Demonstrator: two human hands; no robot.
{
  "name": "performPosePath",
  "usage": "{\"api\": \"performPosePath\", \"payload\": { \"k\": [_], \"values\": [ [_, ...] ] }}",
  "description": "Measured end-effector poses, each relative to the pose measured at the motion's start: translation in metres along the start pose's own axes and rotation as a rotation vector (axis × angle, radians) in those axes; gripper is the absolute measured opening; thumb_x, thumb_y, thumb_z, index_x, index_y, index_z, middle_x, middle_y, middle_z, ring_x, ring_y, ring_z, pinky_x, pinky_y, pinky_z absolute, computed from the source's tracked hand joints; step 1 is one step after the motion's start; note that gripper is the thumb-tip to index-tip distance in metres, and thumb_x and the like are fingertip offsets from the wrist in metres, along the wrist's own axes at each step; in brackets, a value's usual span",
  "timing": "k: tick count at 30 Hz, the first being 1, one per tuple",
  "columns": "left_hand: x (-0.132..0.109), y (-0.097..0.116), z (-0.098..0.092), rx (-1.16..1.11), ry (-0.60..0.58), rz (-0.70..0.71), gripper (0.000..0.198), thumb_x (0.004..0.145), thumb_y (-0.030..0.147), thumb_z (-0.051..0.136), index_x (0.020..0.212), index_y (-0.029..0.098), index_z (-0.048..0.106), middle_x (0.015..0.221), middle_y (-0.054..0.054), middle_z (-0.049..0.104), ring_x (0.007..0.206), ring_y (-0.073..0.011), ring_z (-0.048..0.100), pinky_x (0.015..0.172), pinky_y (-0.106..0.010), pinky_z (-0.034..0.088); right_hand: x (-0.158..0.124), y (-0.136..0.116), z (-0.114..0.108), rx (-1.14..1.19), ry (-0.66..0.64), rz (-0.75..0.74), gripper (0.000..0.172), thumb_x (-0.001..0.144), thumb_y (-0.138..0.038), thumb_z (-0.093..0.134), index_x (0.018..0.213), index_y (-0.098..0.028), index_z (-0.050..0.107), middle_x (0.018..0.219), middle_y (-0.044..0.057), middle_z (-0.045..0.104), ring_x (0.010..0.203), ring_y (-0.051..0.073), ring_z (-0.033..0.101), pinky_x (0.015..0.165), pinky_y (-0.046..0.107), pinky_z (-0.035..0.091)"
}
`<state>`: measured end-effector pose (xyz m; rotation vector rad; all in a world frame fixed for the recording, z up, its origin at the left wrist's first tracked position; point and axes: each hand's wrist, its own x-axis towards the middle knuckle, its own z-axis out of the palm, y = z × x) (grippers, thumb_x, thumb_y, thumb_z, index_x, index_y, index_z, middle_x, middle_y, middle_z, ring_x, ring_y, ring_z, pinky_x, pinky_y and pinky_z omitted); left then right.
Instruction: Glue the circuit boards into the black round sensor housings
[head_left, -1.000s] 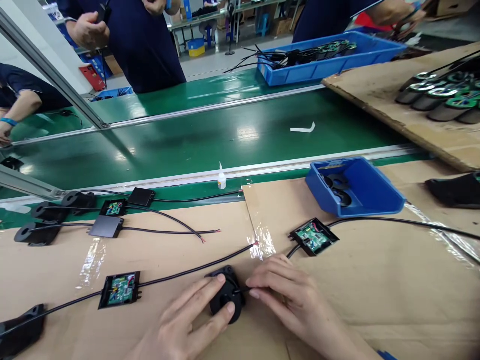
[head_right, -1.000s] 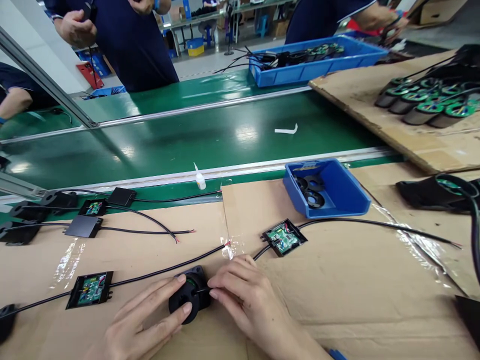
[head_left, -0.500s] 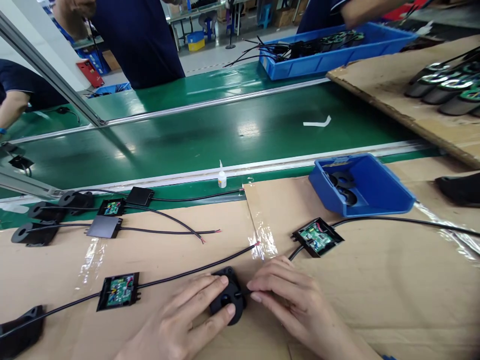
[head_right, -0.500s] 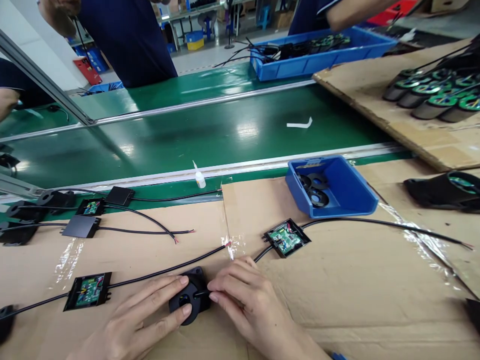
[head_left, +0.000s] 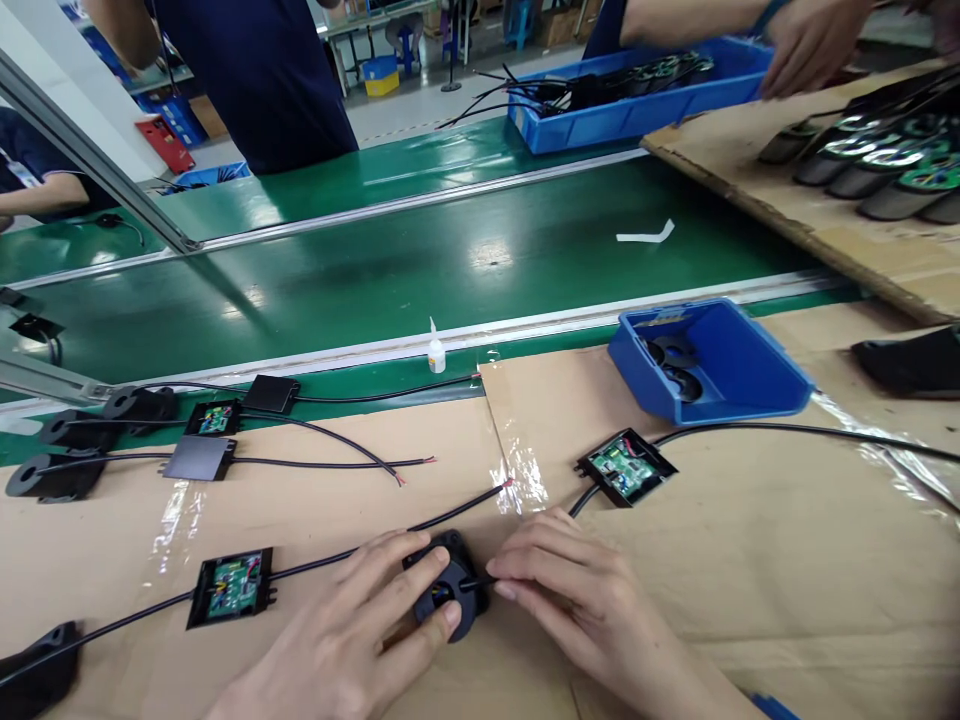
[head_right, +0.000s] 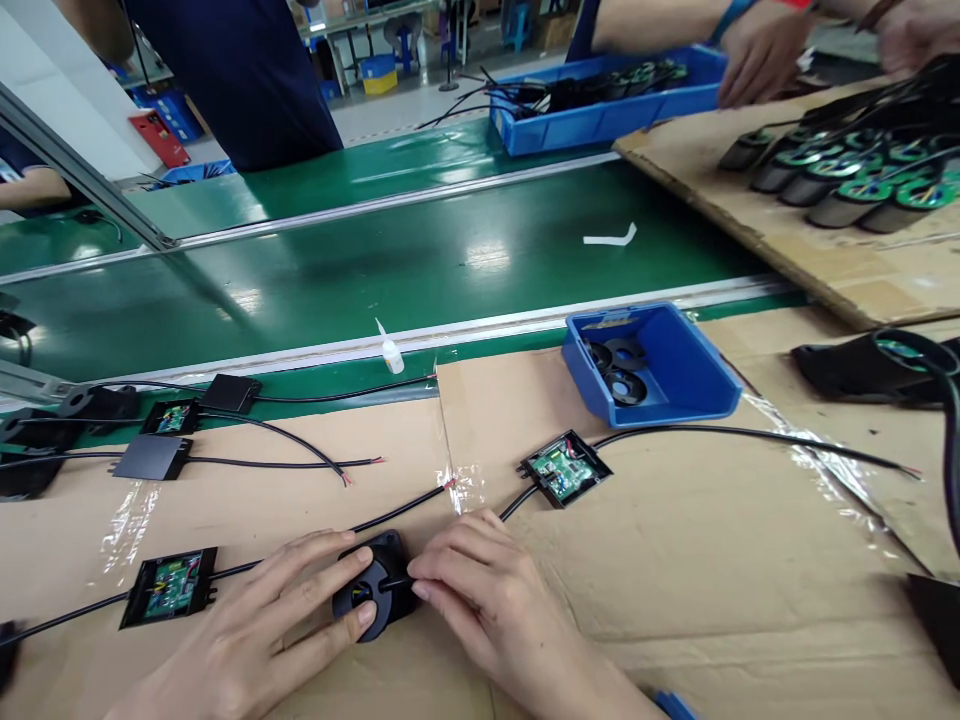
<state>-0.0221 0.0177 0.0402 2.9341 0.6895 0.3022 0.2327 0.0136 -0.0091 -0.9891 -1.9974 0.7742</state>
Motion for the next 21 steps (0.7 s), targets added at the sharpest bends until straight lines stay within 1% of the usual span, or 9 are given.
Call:
{"api": "performPosePath", "payload": {
  "k": [5, 9, 11, 13, 15, 18, 19, 21],
  "values": [
    [-0.002, 0.001, 0.003, 0.020, -0.040, 0.009, 0.039, 0.099, 0.012, 0.033, 0.126, 0.017, 0.061, 0.130, -0.015, 0.062, 0.133, -0.0296, 0.046, 0.095, -0.045, 0.056, -0.001, -0.002, 0.002, -0.043, 0.042, -0.036, 0.017, 0.088, -0.006, 0.058, 0.095, -0.019, 0.067, 0.081, 0.002, 0.069, 0.073, 0.014, 0.061, 0.071, 0.030, 0.049],
    [-0.009, 0.000, 0.014, 0.001, 0.002, 0.006, 0.038, 0.099, 0.015, 0.034, 0.128, 0.017, 0.059, 0.139, -0.014, 0.055, 0.139, -0.0311, 0.037, 0.097, -0.045, 0.054, -0.003, -0.001, 0.004, -0.053, 0.073, -0.057, 0.018, 0.088, -0.005, 0.057, 0.094, -0.018, 0.067, 0.079, 0.002, 0.069, 0.072, 0.013, 0.061, 0.071, 0.030, 0.049],
    [-0.008, 0.000, 0.017, -0.010, 0.012, 0.005, 0.036, 0.099, 0.015, 0.037, 0.126, 0.017, 0.060, 0.141, -0.013, 0.053, 0.140, -0.0300, 0.036, 0.100, -0.045, 0.052, -0.003, -0.001, 0.004, -0.048, 0.083, -0.059, 0.018, 0.087, -0.005, 0.057, 0.094, -0.018, 0.067, 0.079, 0.002, 0.069, 0.071, 0.013, 0.061, 0.069, 0.030, 0.049],
    [-0.004, 0.000, 0.016, 0.002, 0.036, 0.009, 0.034, 0.097, 0.012, 0.039, 0.122, 0.017, 0.062, 0.137, -0.012, 0.057, 0.139, -0.0278, 0.039, 0.103, -0.044, 0.051, -0.002, -0.001, 0.005, -0.041, 0.089, -0.061, 0.019, 0.088, -0.005, 0.056, 0.094, -0.019, 0.067, 0.078, 0.002, 0.069, 0.070, 0.014, 0.061, 0.069, 0.031, 0.049],
    [0.002, 0.001, 0.012, 0.036, 0.030, 0.020, 0.031, 0.096, 0.011, 0.042, 0.116, 0.017, 0.064, 0.132, -0.011, 0.061, 0.135, -0.0272, 0.044, 0.103, -0.045, 0.051, -0.001, 0.000, 0.005, -0.041, 0.089, -0.063, 0.018, 0.088, -0.006, 0.056, 0.094, -0.019, 0.067, 0.077, 0.002, 0.069, 0.070, 0.014, 0.062, 0.070, 0.031, 0.050],
    [0.009, 0.005, 0.010, 0.084, -0.013, 0.009, 0.023, 0.093, 0.013, 0.050, 0.108, 0.017, 0.066, 0.129, -0.011, 0.064, 0.130, -0.0310, 0.050, 0.102, -0.050, 0.050, 0.000, 0.000, 0.004, -0.056, 0.086, -0.073, 0.017, 0.089, -0.006, 0.057, 0.094, -0.019, 0.067, 0.077, 0.002, 0.070, 0.069, 0.013, 0.062, 0.070, 0.030, 0.050],
    [0.010, 0.007, 0.012, 0.088, 0.014, -0.006, 0.020, 0.092, 0.016, 0.053, 0.106, 0.017, 0.066, 0.128, -0.012, 0.064, 0.129, -0.0323, 0.051, 0.103, -0.053, 0.049, 0.000, -0.001, 0.003, -0.079, 0.090, -0.078, 0.017, 0.089, -0.006, 0.057, 0.095, -0.019, 0.067, 0.080, 0.002, 0.070, 0.071, 0.014, 0.063, 0.071, 0.030, 0.050],
    [0.010, 0.010, 0.020, 0.087, 0.117, -0.033, 0.017, 0.091, 0.025, 0.057, 0.102, 0.017, 0.066, 0.125, -0.014, 0.065, 0.129, -0.0337, 0.051, 0.105, -0.058, 0.044, -0.005, -0.005, 0.003, -0.172, 0.145, -0.080, 0.017, 0.088, -0.008, 0.058, 0.096, -0.020, 0.067, 0.086, 0.005, 0.071, 0.078, 0.017, 0.064, 0.073, 0.032, 0.051]
  ]
}}
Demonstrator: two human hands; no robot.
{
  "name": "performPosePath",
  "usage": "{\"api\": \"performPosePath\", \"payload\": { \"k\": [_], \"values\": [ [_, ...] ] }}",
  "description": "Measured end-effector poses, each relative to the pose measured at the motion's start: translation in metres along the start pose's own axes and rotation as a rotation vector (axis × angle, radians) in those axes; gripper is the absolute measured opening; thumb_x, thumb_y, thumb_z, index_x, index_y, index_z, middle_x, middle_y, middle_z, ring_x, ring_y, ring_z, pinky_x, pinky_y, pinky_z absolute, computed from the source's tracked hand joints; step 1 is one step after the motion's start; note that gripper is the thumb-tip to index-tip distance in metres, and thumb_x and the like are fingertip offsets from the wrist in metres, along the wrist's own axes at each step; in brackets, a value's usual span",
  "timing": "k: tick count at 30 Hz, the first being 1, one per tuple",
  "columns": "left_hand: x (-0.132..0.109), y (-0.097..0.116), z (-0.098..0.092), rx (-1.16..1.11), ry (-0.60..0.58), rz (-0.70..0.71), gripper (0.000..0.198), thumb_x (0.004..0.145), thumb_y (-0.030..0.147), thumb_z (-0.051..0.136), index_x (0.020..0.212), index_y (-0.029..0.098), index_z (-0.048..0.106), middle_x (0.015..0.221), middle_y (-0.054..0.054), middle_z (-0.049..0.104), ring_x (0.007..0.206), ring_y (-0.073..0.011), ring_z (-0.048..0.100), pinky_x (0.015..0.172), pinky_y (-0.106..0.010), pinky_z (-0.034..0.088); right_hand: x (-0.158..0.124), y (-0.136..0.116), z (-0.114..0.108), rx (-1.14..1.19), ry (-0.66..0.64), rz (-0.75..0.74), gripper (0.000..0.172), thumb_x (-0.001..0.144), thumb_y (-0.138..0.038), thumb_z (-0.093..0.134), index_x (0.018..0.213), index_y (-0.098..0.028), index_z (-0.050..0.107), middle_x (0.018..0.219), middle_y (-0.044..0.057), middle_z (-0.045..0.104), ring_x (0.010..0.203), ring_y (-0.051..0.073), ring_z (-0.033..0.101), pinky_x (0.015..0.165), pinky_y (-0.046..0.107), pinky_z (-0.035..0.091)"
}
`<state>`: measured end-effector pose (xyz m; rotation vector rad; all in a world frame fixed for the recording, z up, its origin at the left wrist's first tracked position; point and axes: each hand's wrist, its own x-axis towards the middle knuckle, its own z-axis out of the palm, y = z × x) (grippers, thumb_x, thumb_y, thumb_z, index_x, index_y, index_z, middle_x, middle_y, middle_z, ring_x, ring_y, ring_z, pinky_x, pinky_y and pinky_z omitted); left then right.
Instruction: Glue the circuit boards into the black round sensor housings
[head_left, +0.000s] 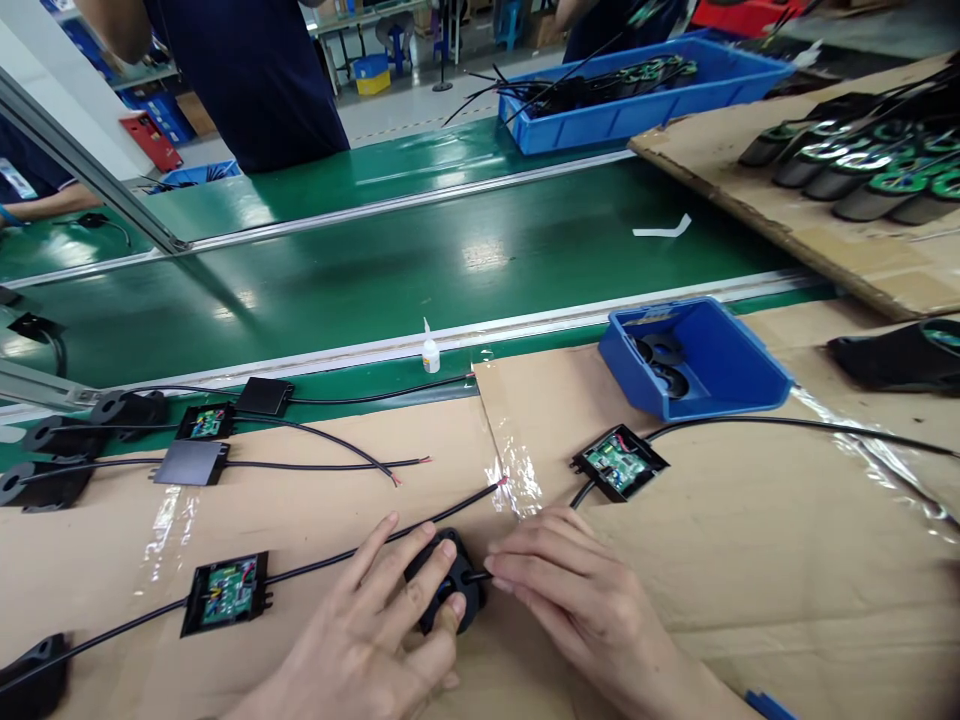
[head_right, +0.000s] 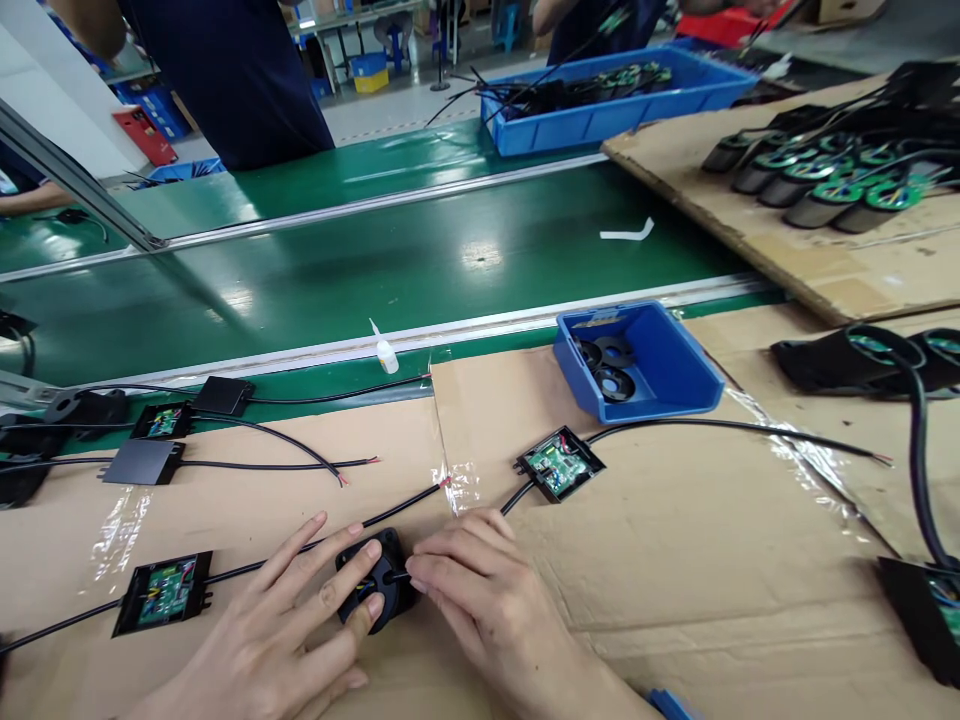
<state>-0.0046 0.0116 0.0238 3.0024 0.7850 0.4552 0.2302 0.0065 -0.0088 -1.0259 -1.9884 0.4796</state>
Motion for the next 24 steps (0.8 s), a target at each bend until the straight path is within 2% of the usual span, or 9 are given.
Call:
{"api": "performPosePath", "payload": {
  "k": [3, 5, 6, 9, 11, 13, 17, 21, 24],
  "values": [
    [-0.004, 0.006, 0.015, 0.010, 0.133, -0.017, 0.019, 0.088, 0.031, 0.065, 0.096, 0.015, 0.066, 0.122, -0.016, 0.066, 0.125, -0.0315, 0.055, 0.108, -0.057, 0.043, -0.015, -0.009, 0.001, -0.086, 0.039, 0.093, 0.013, 0.088, -0.010, 0.058, 0.090, -0.020, 0.066, 0.080, 0.005, 0.068, 0.074, 0.017, 0.065, 0.067, 0.028, 0.053],
    [-0.006, 0.008, 0.025, 0.023, 0.189, -0.033, 0.010, 0.086, 0.023, 0.066, 0.091, 0.014, 0.065, 0.121, -0.015, 0.066, 0.123, -0.0285, 0.057, 0.107, -0.052, 0.045, -0.025, -0.015, 0.005, -0.020, -0.083, 0.222, 0.013, 0.090, -0.012, 0.055, 0.092, -0.020, 0.065, 0.077, 0.004, 0.069, 0.066, 0.014, 0.066, 0.060, 0.022, 0.054],
    [-0.007, 0.009, 0.029, 0.021, 0.219, -0.041, 0.004, 0.086, 0.017, 0.065, 0.089, 0.014, 0.064, 0.121, -0.015, 0.066, 0.122, -0.0276, 0.058, 0.106, -0.051, 0.046, -0.029, -0.018, 0.008, 0.018, -0.157, 0.282, 0.015, 0.091, -0.014, 0.053, 0.098, -0.020, 0.066, 0.083, 0.005, 0.071, 0.069, 0.015, 0.069, 0.062, 0.021, 0.056],
    [-0.010, 0.010, 0.039, -0.031, 0.282, -0.072, 0.008, 0.085, 0.006, 0.062, 0.086, 0.014, 0.063, 0.124, -0.014, 0.064, 0.125, -0.0282, 0.056, 0.106, -0.052, 0.047, -0.029, -0.020, 0.018, 0.092, -0.247, 0.402, 0.032, 0.095, -0.023, 0.048, 0.123, -0.016, 0.061, 0.115, 0.013, 0.070, 0.103, 0.021, 0.069, 0.087, 0.027, 0.057],
    [-0.011, 0.010, 0.044, -0.083, 0.322, -0.092, 0.012, 0.083, 0.003, 0.062, 0.083, 0.015, 0.062, 0.126, -0.013, 0.062, 0.125, -0.0283, 0.056, 0.105, -0.051, 0.048, -0.022, -0.019, 0.023, 0.156, -0.256, 0.441, 0.037, 0.098, -0.028, 0.043, 0.127, -0.016, 0.061, 0.122, 0.014, 0.067, 0.116, 0.022, 0.063, 0.098, 0.032, 0.052],
    [-0.011, 0.010, 0.047, -0.112, 0.361, -0.102, 0.013, 0.084, 0.003, 0.060, 0.082, 0.015, 0.061, 0.123, -0.012, 0.063, 0.123, -0.0271, 0.058, 0.104, -0.049, 0.050, -0.014, -0.016, 0.026, 0.234, -0.261, 0.474, 0.038, 0.100, -0.031, 0.039, 0.125, -0.019, 0.064, 0.121, 0.013, 0.068, 0.117, 0.021, 0.062, 0.100, 0.032, 0.051],
    [-0.005, 0.010, 0.047, -0.096, 0.385, -0.135, 0.013, 0.089, 0.007, 0.053, 0.089, 0.014, 0.063, 0.105, -0.012, 0.072, 0.111, -0.0231, 0.066, 0.098, -0.039, 0.056, -0.005, -0.012, 0.030, 0.340, -0.245, 0.492, 0.037, 0.100, -0.033, 0.040, 0.124, -0.023, 0.066, 0.118, 0.011, 0.070, 0.110, 0.020, 0.065, 0.097, 0.031, 0.052],
    [0.001, 0.012, 0.046, -0.119, 0.375, -0.266, 0.021, 0.090, 0.012, 0.050, 0.107, 0.008, 0.062, 0.094, -0.014, 0.076, 0.094, -0.0203, 0.074, 0.085, -0.024, 0.061, -0.006, -0.011, 0.032, 0.367, -0.217, 0.517, 0.035, 0.098, -0.032, 0.043, 0.121, -0.024, 0.068, 0.114, 0.010, 0.071, 0.106, 0.020, 0.066, 0.094, 0.030, 0.053],
    [0.000, 0.013, 0.046, -0.124, 0.372, -0.249, 0.016, 0.086, 0.010, 0.055, 0.098, 0.015, 0.065, 0.094, -0.012, 0.076, 0.092, -0.0214, 0.074, 0.081, -0.024, 0.062, -0.009, -0.012, 0.032, 0.378, -0.211, 0.544, 0.036, 0.099, -0.033, 0.041, 0.120, -0.024, 0.068, 0.114, 0.011, 0.070, 0.107, 0.020, 0.065, 0.094, 0.031, 0.053]
  ]
}}
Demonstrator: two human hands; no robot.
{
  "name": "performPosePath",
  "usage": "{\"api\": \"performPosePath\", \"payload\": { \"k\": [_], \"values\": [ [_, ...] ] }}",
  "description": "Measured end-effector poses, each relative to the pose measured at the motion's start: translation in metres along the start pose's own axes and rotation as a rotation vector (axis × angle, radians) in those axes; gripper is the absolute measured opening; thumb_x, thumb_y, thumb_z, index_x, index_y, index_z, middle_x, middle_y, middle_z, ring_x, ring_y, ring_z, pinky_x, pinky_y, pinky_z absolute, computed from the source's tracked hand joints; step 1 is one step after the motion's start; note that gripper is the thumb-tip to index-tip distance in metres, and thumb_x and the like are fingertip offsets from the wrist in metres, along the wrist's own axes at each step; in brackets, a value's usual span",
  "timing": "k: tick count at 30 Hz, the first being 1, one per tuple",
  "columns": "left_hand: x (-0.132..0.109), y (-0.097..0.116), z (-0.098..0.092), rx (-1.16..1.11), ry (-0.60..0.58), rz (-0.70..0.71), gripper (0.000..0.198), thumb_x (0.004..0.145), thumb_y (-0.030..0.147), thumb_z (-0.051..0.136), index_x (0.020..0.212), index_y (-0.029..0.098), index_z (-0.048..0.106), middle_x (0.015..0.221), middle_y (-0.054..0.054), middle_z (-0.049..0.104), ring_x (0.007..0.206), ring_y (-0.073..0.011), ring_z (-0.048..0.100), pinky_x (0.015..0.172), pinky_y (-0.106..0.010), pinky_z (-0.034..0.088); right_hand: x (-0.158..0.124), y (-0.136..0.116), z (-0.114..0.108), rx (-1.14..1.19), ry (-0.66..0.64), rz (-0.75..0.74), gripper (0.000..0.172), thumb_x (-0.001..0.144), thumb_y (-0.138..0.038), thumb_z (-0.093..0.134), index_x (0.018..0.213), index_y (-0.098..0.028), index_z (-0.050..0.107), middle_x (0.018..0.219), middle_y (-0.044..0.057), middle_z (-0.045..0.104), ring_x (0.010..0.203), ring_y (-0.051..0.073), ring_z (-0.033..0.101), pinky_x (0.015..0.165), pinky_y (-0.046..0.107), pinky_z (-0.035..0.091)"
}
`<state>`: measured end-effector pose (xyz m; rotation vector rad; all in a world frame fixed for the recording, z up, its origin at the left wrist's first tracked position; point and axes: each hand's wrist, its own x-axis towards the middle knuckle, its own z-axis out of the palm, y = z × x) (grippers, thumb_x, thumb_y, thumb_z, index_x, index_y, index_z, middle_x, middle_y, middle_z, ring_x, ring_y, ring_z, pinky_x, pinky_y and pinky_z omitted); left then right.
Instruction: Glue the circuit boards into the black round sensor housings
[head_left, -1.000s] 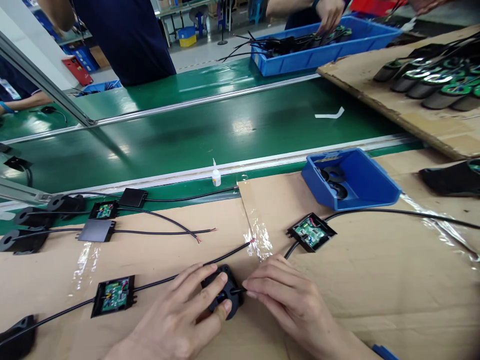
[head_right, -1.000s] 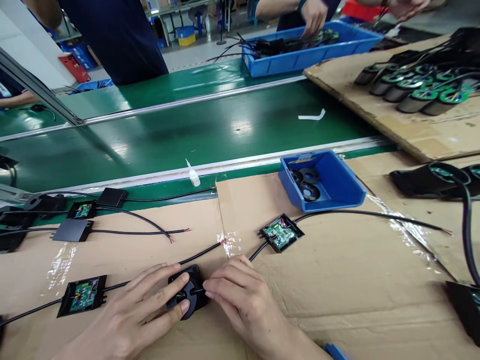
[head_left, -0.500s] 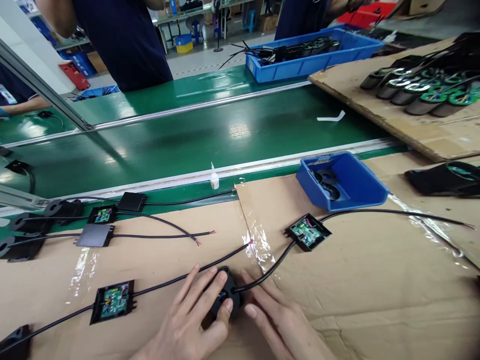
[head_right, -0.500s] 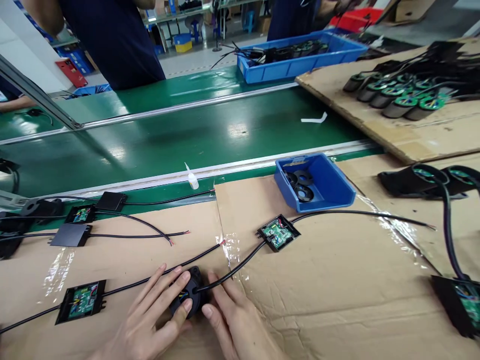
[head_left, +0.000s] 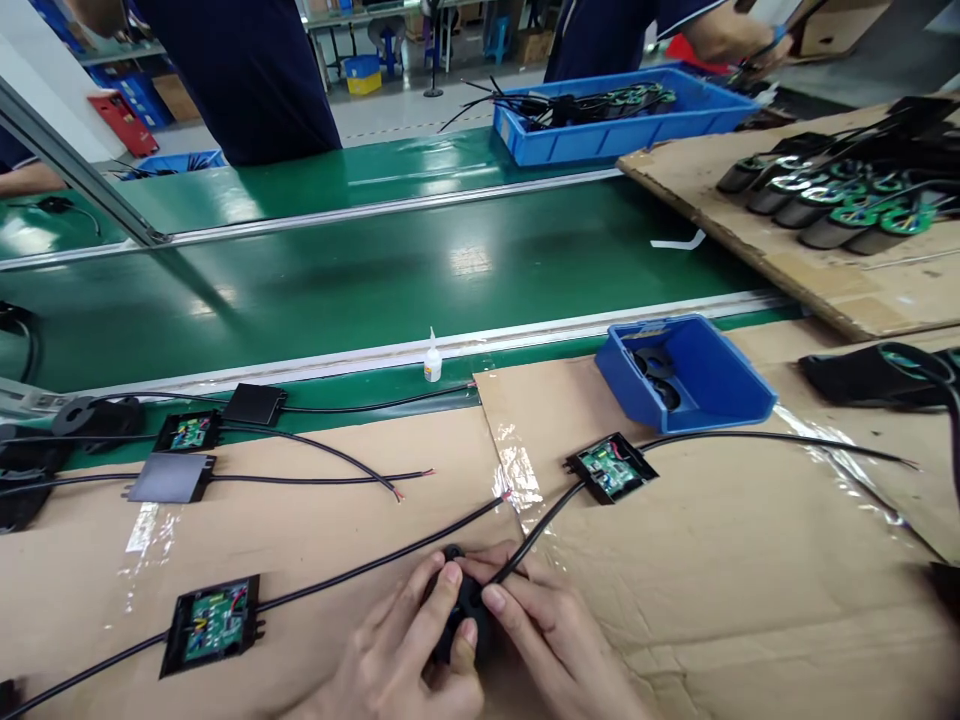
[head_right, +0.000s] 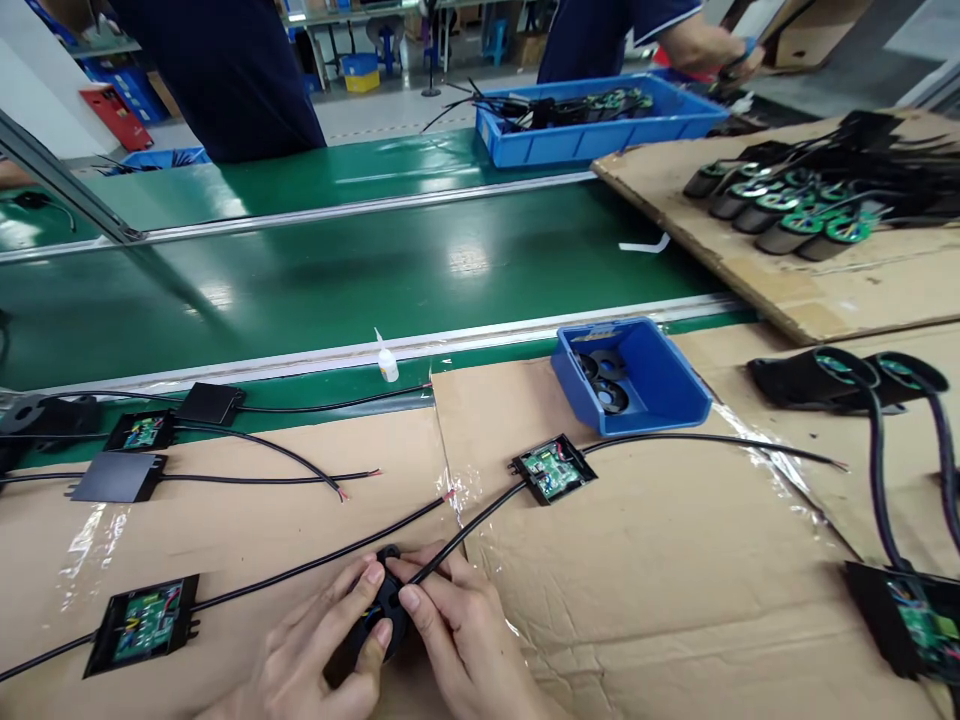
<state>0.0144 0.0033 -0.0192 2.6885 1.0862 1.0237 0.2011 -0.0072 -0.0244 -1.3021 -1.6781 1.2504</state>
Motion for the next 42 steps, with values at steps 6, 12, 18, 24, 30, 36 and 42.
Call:
{"api": "performPosePath", "payload": {
  "k": [6, 12, 18, 24, 30, 36, 42],
  "values": [
    [-0.017, -0.005, 0.002, -0.046, 0.013, 0.025, 0.013, 0.090, 0.011, 0.054, 0.090, 0.016, 0.066, 0.106, -0.014, 0.064, 0.108, -0.0221, 0.067, 0.085, -0.029, 0.061, -0.013, -0.005, 0.006, -0.078, -0.046, 0.058, 0.047, 0.092, -0.041, 0.053, 0.135, -0.024, 0.056, 0.132, 0.013, 0.058, 0.126, 0.027, 0.052, 0.105, 0.041, 0.045],
    [-0.023, -0.010, -0.001, -0.113, 0.072, 0.108, 0.022, 0.086, 0.008, 0.061, 0.107, 0.014, 0.063, 0.114, -0.015, 0.058, 0.116, -0.0249, 0.060, 0.094, -0.036, 0.058, -0.019, -0.015, 0.021, 0.079, -0.017, 0.162, 0.050, 0.096, -0.048, 0.042, 0.142, -0.028, 0.048, 0.143, 0.010, 0.050, 0.137, 0.026, 0.040, 0.117, 0.050, 0.027],
    [-0.010, 0.002, -0.020, -0.426, -0.112, -0.315, 0.060, 0.086, 0.035, 0.066, 0.139, 0.019, 0.042, 0.132, -0.018, 0.055, 0.124, -0.0269, 0.055, 0.102, -0.042, 0.052, -0.021, -0.017, 0.024, 0.392, 0.037, 0.190, 0.054, 0.091, -0.059, 0.047, 0.135, -0.028, 0.056, 0.142, 0.008, 0.054, 0.137, 0.027, 0.042, 0.117, 0.047, 0.027],
    [0.009, 0.009, -0.035, -0.683, -0.589, -0.812, 0.054, 0.098, 0.047, 0.037, 0.145, 0.021, 0.041, 0.152, -0.009, 0.040, 0.142, -0.0251, 0.034, 0.119, -0.047, 0.027, -0.030, -0.015, 0.024, 0.361, 0.001, 0.156, 0.051, 0.094, -0.053, 0.047, 0.138, -0.028, 0.053, 0.145, 0.008, 0.049, 0.137, 0.026, 0.041, 0.118, 0.047, 0.024],
    [0.003, 0.018, -0.019, -0.697, -0.440, -0.713, 0.044, 0.098, 0.036, 0.039, 0.136, 0.018, 0.049, 0.139, -0.012, 0.056, 0.130, -0.0237, 0.051, 0.111, -0.045, 0.042, -0.032, -0.015, 0.027, 0.309, 0.027, 0.139, 0.047, 0.094, -0.052, 0.047, 0.132, -0.027, 0.059, 0.140, 0.009, 0.054, 0.133, 0.025, 0.045, 0.116, 0.046, 0.029],
    [0.005, 0.025, -0.013, -0.737, -0.371, -0.717, 0.027, 0.099, 0.030, 0.034, 0.112, 0.018, 0.054, 0.113, -0.011, 0.065, 0.107, -0.0210, 0.060, 0.098, -0.038, 0.049, -0.026, -0.018, 0.030, 0.283, 0.063, 0.112, 0.042, 0.094, -0.047, 0.048, 0.126, -0.024, 0.064, 0.131, 0.010, 0.061, 0.125, 0.025, 0.052, 0.114, 0.046, 0.033],
    [0.007, 0.025, -0.014, -0.827, -0.356, -0.752, 0.025, 0.097, 0.033, 0.036, 0.107, 0.017, 0.054, 0.109, -0.009, 0.062, 0.105, -0.0201, 0.057, 0.098, -0.034, 0.045, -0.025, -0.015, 0.032, 0.239, 0.083, 0.069, 0.039, 0.093, -0.042, 0.049, 0.121, -0.022, 0.066, 0.125, 0.011, 0.064, 0.118, 0.025, 0.057, 0.109, 0.045, 0.040]
  ]
}}
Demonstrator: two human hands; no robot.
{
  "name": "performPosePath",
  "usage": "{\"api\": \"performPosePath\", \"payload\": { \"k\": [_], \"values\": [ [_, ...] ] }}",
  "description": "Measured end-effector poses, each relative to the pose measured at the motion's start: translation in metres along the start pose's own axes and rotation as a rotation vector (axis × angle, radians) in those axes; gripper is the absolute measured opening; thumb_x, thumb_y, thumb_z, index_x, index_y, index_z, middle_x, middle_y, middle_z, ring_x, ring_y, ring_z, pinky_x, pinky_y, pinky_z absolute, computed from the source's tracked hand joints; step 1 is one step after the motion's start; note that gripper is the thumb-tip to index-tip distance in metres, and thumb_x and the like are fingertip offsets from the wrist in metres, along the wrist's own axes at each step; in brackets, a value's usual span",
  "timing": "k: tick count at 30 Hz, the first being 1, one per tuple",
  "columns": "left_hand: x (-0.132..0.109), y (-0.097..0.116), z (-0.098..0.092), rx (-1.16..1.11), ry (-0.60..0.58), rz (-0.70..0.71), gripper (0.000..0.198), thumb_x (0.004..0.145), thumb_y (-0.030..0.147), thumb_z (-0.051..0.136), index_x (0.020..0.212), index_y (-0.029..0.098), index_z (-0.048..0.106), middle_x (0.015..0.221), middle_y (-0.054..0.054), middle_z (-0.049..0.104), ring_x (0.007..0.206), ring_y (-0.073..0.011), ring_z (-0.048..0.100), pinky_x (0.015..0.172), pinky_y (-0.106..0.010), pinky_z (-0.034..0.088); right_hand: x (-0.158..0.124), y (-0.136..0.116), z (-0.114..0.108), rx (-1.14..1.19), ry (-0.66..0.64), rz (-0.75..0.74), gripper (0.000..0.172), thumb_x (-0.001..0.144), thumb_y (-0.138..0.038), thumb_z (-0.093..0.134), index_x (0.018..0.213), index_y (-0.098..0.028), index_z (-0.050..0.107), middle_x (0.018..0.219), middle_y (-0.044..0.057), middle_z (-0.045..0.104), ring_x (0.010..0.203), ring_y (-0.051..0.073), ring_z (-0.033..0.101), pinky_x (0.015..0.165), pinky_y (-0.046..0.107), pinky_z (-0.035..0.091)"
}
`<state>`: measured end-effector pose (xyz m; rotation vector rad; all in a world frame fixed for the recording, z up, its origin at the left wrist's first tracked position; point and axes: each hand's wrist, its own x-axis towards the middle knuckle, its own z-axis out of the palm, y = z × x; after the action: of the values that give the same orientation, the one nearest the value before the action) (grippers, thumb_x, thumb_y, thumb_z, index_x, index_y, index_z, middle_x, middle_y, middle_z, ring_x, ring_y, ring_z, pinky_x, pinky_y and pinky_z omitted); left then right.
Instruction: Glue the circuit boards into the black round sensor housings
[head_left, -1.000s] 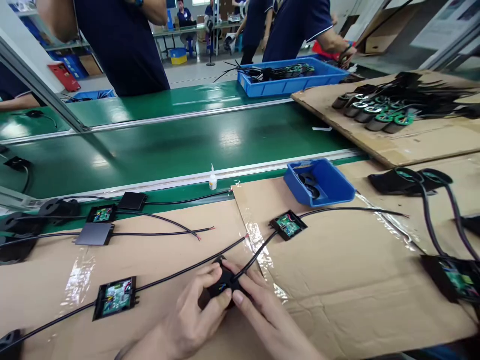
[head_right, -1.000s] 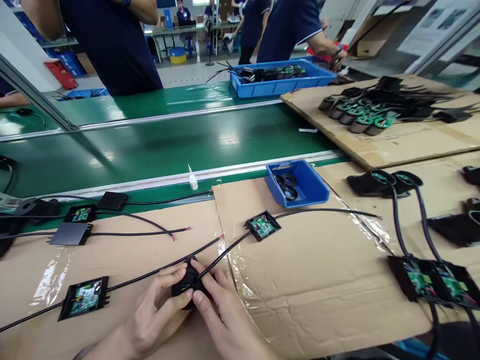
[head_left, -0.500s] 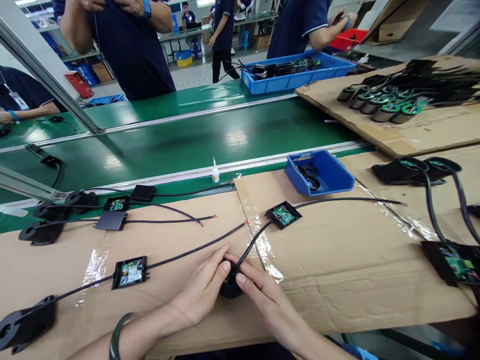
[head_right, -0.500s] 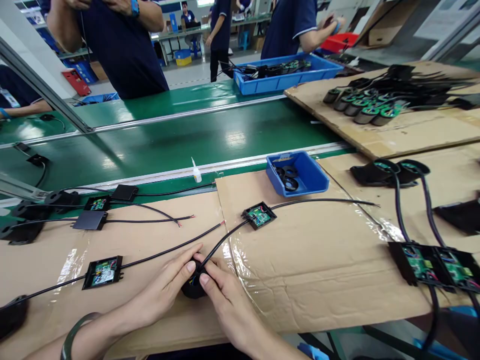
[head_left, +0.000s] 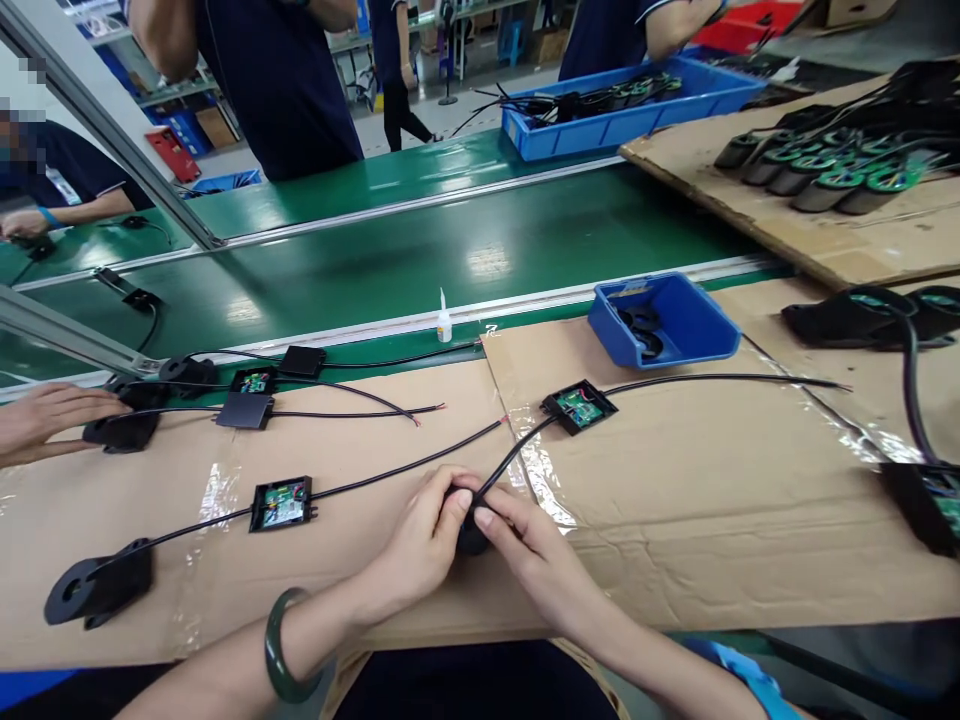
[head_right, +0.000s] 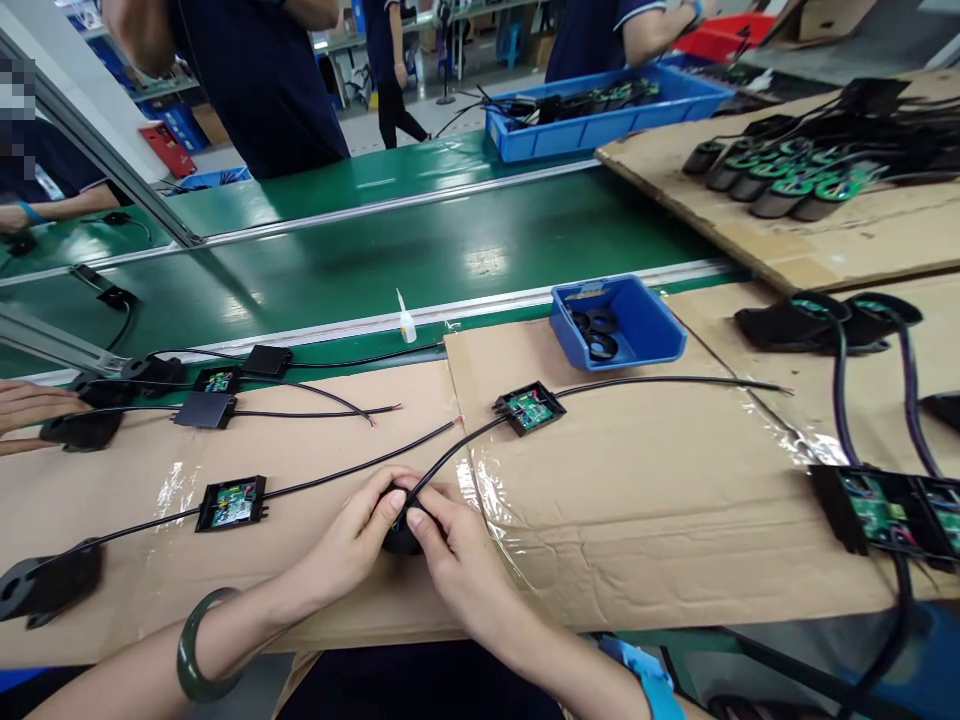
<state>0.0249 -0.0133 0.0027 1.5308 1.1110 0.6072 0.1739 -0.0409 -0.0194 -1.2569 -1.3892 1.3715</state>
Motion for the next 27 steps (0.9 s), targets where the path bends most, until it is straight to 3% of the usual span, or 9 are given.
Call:
{"api": "performPosePath", "payload": {
  "k": [4, 10, 17, 22, 27],
  "values": [
    [-0.001, -0.003, 0.003, -0.005, 0.047, -0.023, 0.022, 0.097, 0.032, 0.037, 0.102, 0.017, 0.052, 0.105, -0.009, 0.061, 0.102, -0.0208, 0.056, 0.096, -0.036, 0.044, 0.001, 0.000, -0.001, -0.052, 0.008, -0.032, 0.040, 0.093, -0.041, 0.047, 0.120, -0.020, 0.067, 0.122, 0.013, 0.066, 0.116, 0.026, 0.059, 0.107, 0.046, 0.041],
    [0.002, -0.007, -0.001, -0.088, 0.020, -0.031, 0.021, 0.095, 0.034, 0.046, 0.101, 0.016, 0.056, 0.107, -0.009, 0.062, 0.105, -0.0212, 0.055, 0.101, -0.037, 0.040, 0.007, -0.006, -0.009, 0.170, -0.195, 0.065, 0.048, 0.078, -0.042, 0.068, 0.121, -0.020, 0.066, 0.130, 0.009, 0.063, 0.124, 0.026, 0.054, 0.111, 0.045, 0.036],
    [0.006, -0.013, -0.027, -0.304, -0.168, -0.086, 0.046, 0.089, 0.053, 0.052, 0.108, 0.014, 0.066, 0.114, -0.010, 0.068, 0.109, -0.0245, 0.060, 0.098, -0.038, 0.045, 0.011, -0.014, -0.011, 0.222, -0.216, 0.131, 0.052, 0.070, -0.048, 0.074, 0.114, -0.021, 0.070, 0.122, 0.007, 0.069, 0.119, 0.028, 0.058, 0.109, 0.048, 0.038],
    [0.006, -0.013, -0.032, -0.405, -0.278, -0.104, 0.059, 0.068, 0.037, 0.080, 0.120, 0.014, 0.062, 0.123, -0.012, 0.065, 0.111, -0.0273, 0.062, 0.095, -0.038, 0.047, 0.011, -0.010, -0.014, 0.198, -0.221, 0.174, 0.053, 0.069, -0.042, 0.075, 0.116, -0.018, 0.066, 0.118, 0.010, 0.069, 0.111, 0.027, 0.063, 0.102, 0.047, 0.045],
    [0.009, -0.014, -0.028, -0.429, -0.271, -0.091, 0.057, 0.069, 0.032, 0.081, 0.120, 0.014, 0.062, 0.122, -0.011, 0.065, 0.115, -0.0282, 0.059, 0.100, -0.040, 0.044, 0.012, -0.005, -0.012, 0.148, -0.149, 0.151, 0.046, 0.069, -0.034, 0.073, 0.112, -0.020, 0.063, 0.126, 0.011, 0.064, 0.115, 0.026, 0.061, 0.100, 0.044, 0.048]
  ]
}}
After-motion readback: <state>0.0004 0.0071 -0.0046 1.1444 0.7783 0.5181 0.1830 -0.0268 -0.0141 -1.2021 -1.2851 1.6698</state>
